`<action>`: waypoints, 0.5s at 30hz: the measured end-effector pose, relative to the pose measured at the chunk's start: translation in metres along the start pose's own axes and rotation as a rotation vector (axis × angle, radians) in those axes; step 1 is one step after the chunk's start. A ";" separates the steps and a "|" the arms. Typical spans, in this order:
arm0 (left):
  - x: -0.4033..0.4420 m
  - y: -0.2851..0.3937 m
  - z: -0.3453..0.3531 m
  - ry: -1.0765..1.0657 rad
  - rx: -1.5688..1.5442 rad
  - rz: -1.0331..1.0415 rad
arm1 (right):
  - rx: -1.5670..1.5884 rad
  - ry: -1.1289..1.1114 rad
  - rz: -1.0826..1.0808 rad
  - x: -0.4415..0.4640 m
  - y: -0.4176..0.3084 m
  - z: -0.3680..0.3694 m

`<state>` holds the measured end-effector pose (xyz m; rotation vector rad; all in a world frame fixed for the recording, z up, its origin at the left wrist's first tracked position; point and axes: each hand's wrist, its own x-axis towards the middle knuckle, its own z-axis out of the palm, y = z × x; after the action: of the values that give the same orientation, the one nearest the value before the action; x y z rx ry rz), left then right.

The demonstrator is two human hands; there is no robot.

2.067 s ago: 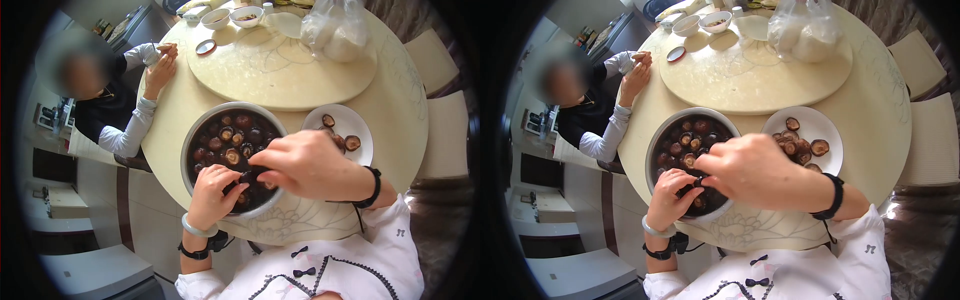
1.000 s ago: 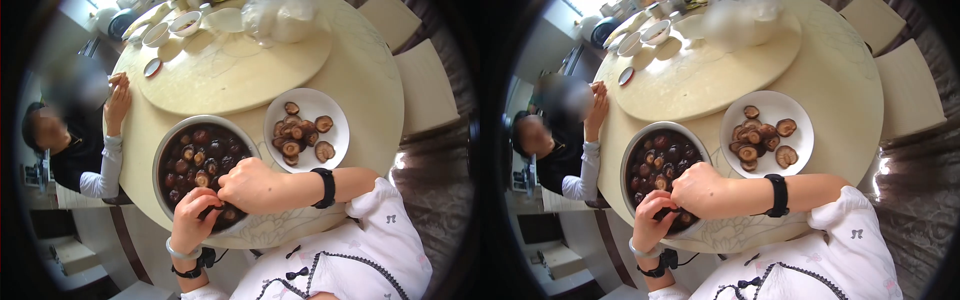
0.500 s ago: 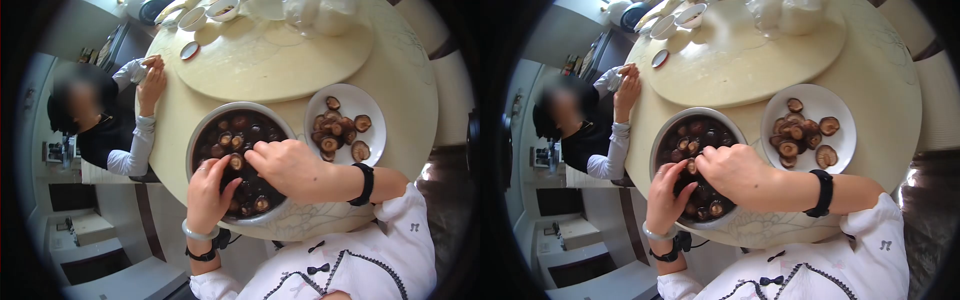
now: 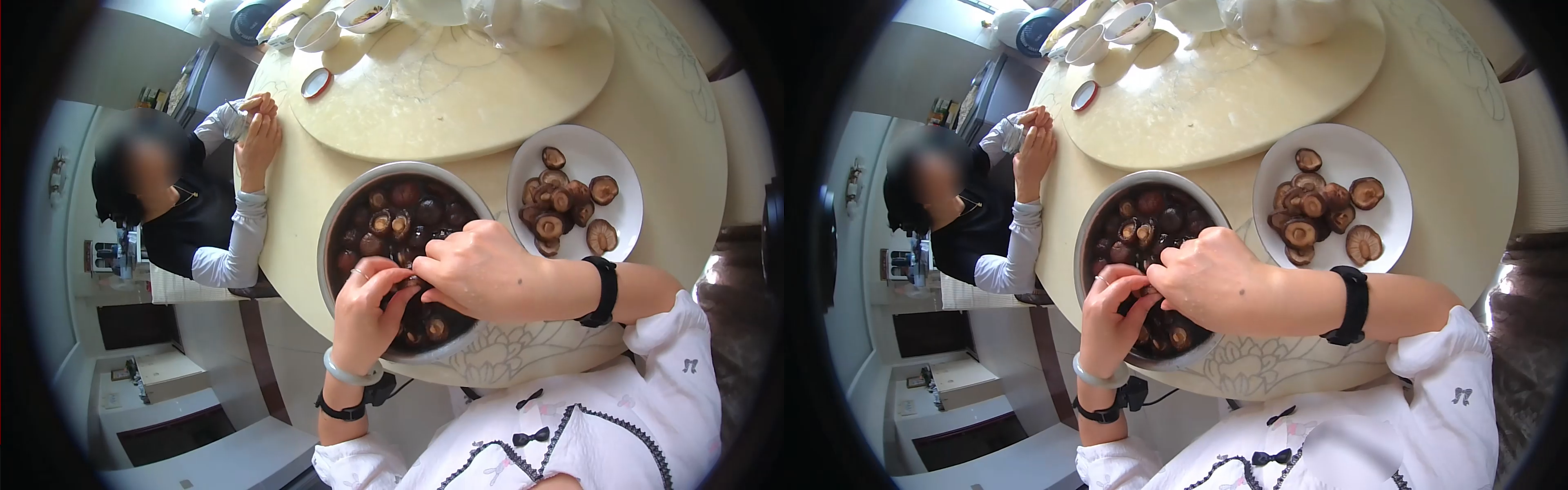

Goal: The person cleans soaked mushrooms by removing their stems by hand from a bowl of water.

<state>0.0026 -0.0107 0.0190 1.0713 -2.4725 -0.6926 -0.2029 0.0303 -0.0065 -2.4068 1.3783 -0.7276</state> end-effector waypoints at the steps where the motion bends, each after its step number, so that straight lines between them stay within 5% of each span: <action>1: -0.002 -0.001 0.002 -0.018 0.008 0.034 | 0.009 0.015 -0.021 0.000 0.002 0.004; 15: -0.014 0.004 0.008 -0.072 -0.176 -0.134 | -0.025 -0.081 -0.019 0.000 0.003 0.008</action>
<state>0.0050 0.0046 0.0129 1.1702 -2.3621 -0.9854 -0.2007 0.0291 -0.0147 -2.4436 1.3426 -0.6131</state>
